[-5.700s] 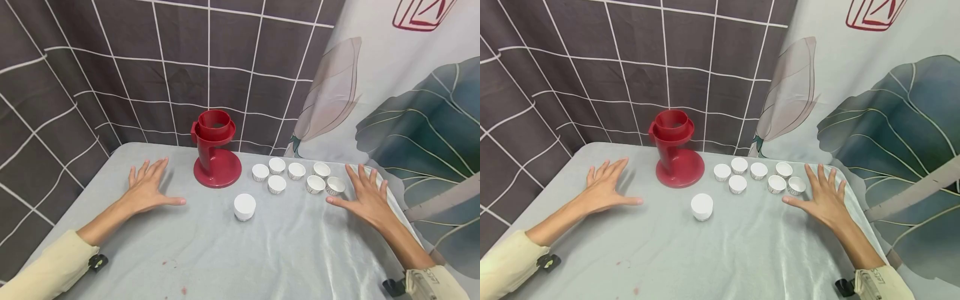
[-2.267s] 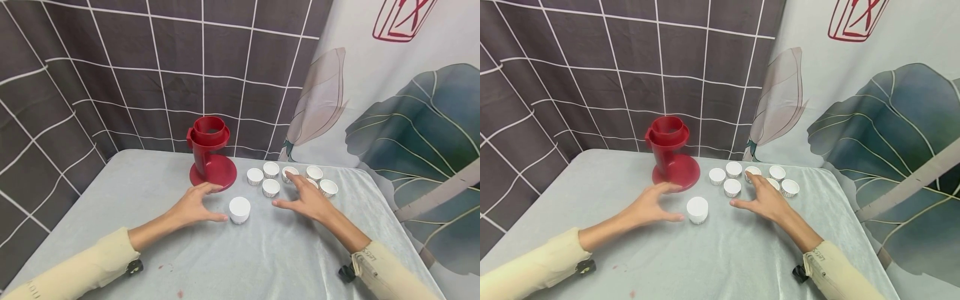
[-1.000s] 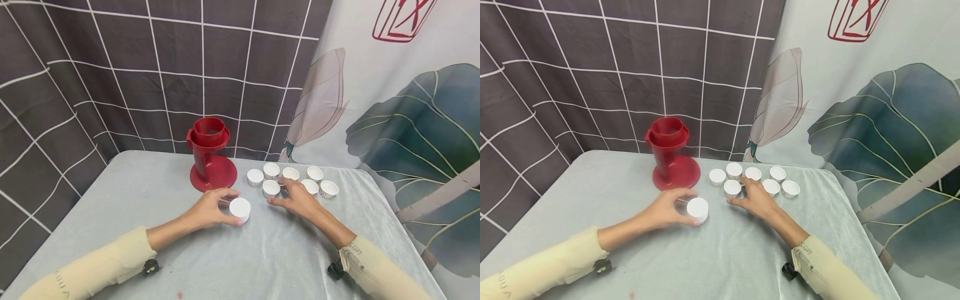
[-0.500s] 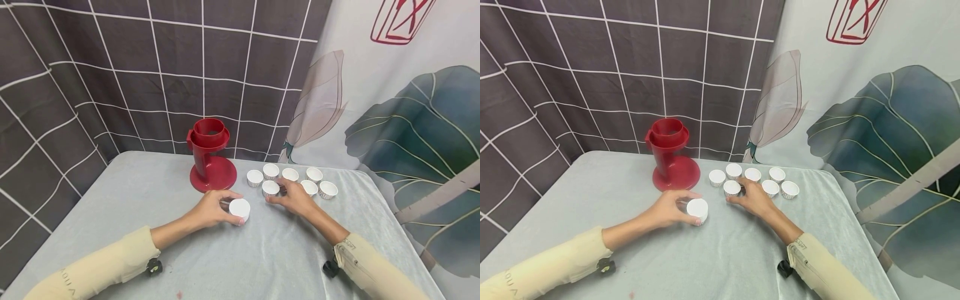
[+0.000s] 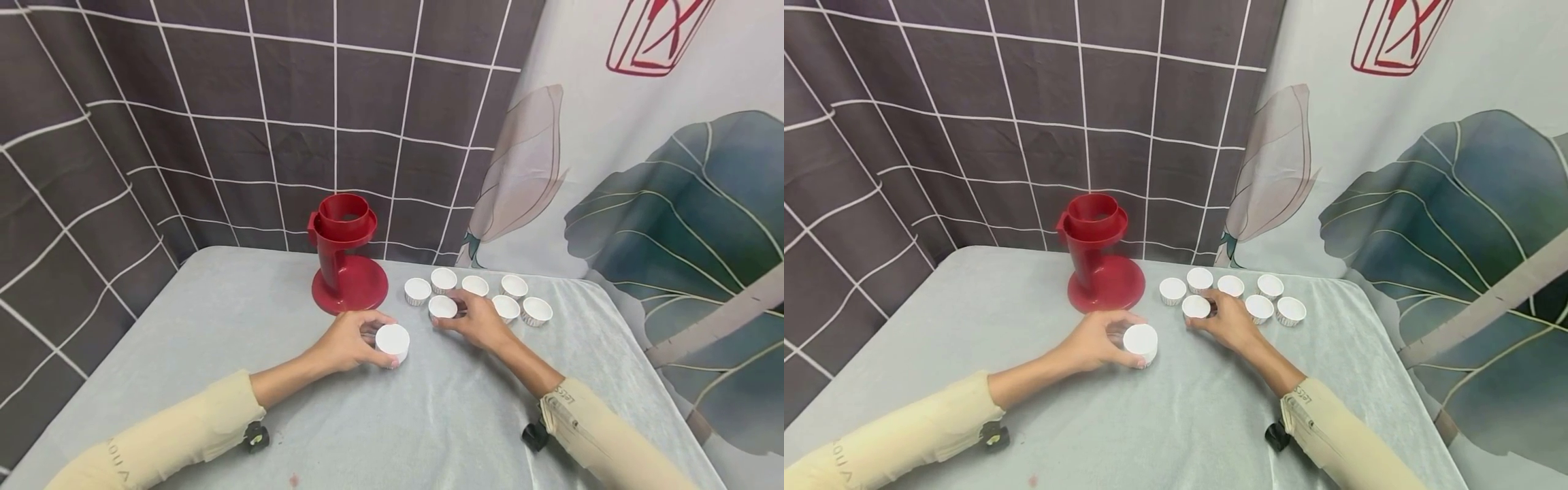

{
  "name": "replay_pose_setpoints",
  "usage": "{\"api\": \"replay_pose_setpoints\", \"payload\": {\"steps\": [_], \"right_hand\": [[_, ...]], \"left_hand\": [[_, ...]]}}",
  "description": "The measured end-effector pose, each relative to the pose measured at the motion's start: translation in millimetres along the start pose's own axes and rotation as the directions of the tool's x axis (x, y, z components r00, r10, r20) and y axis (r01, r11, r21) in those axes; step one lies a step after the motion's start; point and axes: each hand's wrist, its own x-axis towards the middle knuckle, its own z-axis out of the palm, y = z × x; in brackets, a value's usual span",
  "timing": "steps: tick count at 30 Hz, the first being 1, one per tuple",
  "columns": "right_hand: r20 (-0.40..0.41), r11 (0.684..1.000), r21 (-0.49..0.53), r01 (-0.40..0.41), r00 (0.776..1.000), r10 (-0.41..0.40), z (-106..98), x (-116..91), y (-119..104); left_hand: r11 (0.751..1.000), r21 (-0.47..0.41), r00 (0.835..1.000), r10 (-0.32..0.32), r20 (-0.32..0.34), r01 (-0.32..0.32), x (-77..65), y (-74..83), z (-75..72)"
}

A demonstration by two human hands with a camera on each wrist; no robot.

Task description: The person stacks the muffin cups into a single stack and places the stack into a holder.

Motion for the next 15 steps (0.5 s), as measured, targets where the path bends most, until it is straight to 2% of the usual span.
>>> {"api": "replay_pose_setpoints", "payload": {"steps": [1,4,8,15], "right_hand": [[-0.005,1.0,-0.009,0.005,1.0,-0.005,2.4,1.4,3.5],[0.001,1.0,0.006,0.002,1.0,-0.002,-1.6,-3.0,-9.3],[0.021,0.999,0.051,-0.02,1.0,0.019,-11.3,-11.8,-35.1],[0.031,0.995,0.072,-0.068,0.997,0.066,-13.7,-13.3,-43.2]], "left_hand": [[1.0,0.0,1.0,-0.001,-0.001,0.001,-0.2,0.1,-0.1],[1.0,-0.01,1.0,-0.017,-0.006,0.017,0.1,-0.2,-0.1],[0.999,-0.024,0.999,-0.033,-0.008,0.033,0.6,-0.2,0.5],[0.997,-0.048,0.998,-0.056,-0.019,0.055,1.7,-0.7,1.2]]}}
